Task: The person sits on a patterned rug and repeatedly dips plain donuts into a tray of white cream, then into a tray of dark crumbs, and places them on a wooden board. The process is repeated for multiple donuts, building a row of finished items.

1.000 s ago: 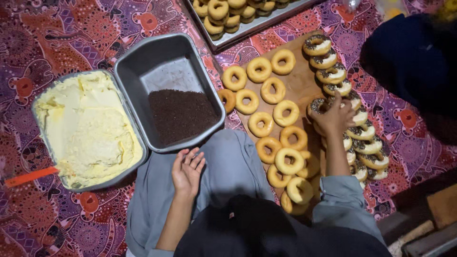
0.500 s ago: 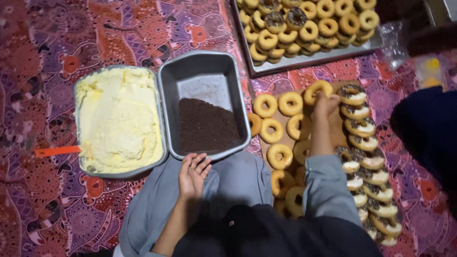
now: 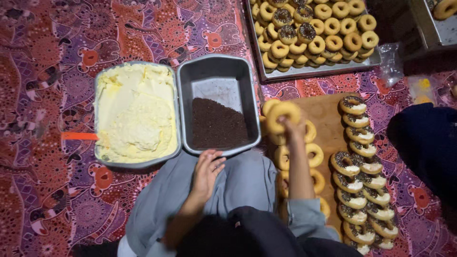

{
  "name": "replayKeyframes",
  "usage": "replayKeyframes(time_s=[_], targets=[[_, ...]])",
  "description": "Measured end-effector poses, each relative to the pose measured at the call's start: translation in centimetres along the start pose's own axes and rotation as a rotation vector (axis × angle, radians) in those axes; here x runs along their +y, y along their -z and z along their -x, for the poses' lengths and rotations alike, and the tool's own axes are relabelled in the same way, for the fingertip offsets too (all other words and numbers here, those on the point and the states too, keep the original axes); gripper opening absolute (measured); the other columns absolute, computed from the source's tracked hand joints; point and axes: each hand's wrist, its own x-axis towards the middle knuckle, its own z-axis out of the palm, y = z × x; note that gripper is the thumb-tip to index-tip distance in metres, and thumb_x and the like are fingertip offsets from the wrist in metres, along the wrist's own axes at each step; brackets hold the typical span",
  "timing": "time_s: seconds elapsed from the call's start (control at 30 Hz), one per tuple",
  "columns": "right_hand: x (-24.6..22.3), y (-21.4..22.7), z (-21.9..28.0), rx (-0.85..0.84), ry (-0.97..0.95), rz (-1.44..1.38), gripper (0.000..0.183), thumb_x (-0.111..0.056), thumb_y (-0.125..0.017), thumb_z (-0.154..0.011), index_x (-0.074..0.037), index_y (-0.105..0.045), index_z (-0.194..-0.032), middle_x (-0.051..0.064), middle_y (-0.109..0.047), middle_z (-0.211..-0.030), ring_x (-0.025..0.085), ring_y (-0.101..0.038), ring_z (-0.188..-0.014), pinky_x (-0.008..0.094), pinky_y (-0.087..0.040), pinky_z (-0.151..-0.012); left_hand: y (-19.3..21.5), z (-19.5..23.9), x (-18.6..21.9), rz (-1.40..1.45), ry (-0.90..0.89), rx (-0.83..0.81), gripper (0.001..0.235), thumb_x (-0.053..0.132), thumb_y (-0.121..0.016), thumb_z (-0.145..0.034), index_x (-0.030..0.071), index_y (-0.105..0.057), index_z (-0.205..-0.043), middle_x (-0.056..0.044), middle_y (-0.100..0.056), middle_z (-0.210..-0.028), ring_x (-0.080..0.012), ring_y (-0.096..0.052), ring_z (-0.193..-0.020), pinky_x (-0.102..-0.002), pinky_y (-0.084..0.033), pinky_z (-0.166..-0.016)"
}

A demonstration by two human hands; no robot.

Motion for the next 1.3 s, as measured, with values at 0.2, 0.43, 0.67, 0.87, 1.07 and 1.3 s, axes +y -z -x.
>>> replayKeyframes(time_s=[0.2,0.43,0.67,0.87,1.07,1.3], targets=[[2.4,-9.9,15.5,-0.669,-0.628,-0.361,0.043,-0.041,-0.063,-0.101,-0.004,-0.06,-0.123,0.007,-0.07,-0.111,0.018,-0.07,-0.103,0.035,-0.059,-0.087,1.3,1.0,-0.2,-0.15,-0.266,-0.017,0.051,0.0,-0.075,-0.087,0.011,-0.047,-0.128,-0.01,-0.059,-0.124,-0.0212,-0.059,-0.117,-0.04,-0.05,-0.1],[5.9,-17.7,18.1,-0.545,-0.222,0.066,0.028,-0.019,-0.064,-0.095,-0.008,-0.06,-0.121,0.007,-0.066,-0.109,0.017,-0.065,-0.097,0.033,-0.055,-0.083,10.8,4.0,4.4,0.038,-0.405,0.314,0.038,0.006,-0.068,-0.092,0.004,-0.051,-0.126,-0.012,-0.063,-0.12,-0.0248,-0.064,-0.112,-0.04,-0.057,-0.094],[5.6,-23.3,27.4,-0.969,0.503,0.644,0.053,-0.013,-0.076,-0.078,-0.005,-0.056,-0.126,0.017,-0.062,-0.124,0.031,-0.059,-0.116,0.04,-0.049,-0.1,13.5,6.2,6.4,0.301,-0.29,0.263,0.045,0.039,-0.045,-0.103,0.007,-0.058,-0.132,-0.009,-0.066,-0.127,-0.0227,-0.065,-0.117,-0.039,-0.053,-0.099],[3.3,-22.6,28.6,-0.961,0.415,0.802,0.056,-0.028,-0.084,-0.081,-0.006,-0.057,-0.125,0.015,-0.063,-0.115,0.032,-0.061,-0.109,0.042,-0.05,-0.098,12.6,6.9,5.6,0.3,-0.192,0.193,0.051,0.043,-0.043,-0.105,0.004,-0.057,-0.135,-0.013,-0.065,-0.128,-0.0268,-0.064,-0.117,-0.043,-0.052,-0.1],[1.2,-20.0,27.8,-0.758,0.594,0.893,0.057,-0.017,-0.08,-0.078,-0.008,-0.061,-0.131,0.015,-0.064,-0.128,0.035,-0.054,-0.121,0.045,-0.047,-0.103,9.8,7.2,4.6,0.31,-0.103,0.082,0.053,0.043,-0.04,-0.104,0.005,-0.056,-0.137,-0.013,-0.064,-0.133,-0.0256,-0.062,-0.123,-0.043,-0.048,-0.105],[1.7,-17.4,28.6,-0.942,0.603,0.829,0.061,-0.004,-0.074,-0.073,-0.006,-0.061,-0.132,0.016,-0.062,-0.128,0.036,-0.048,-0.127,0.045,-0.042,-0.108,9.9,7.0,3.4,0.272,-0.223,0.186,0.04,0.035,-0.043,-0.104,0.006,-0.058,-0.127,-0.014,-0.063,-0.127,-0.026,-0.061,-0.12,-0.044,-0.049,-0.103]])
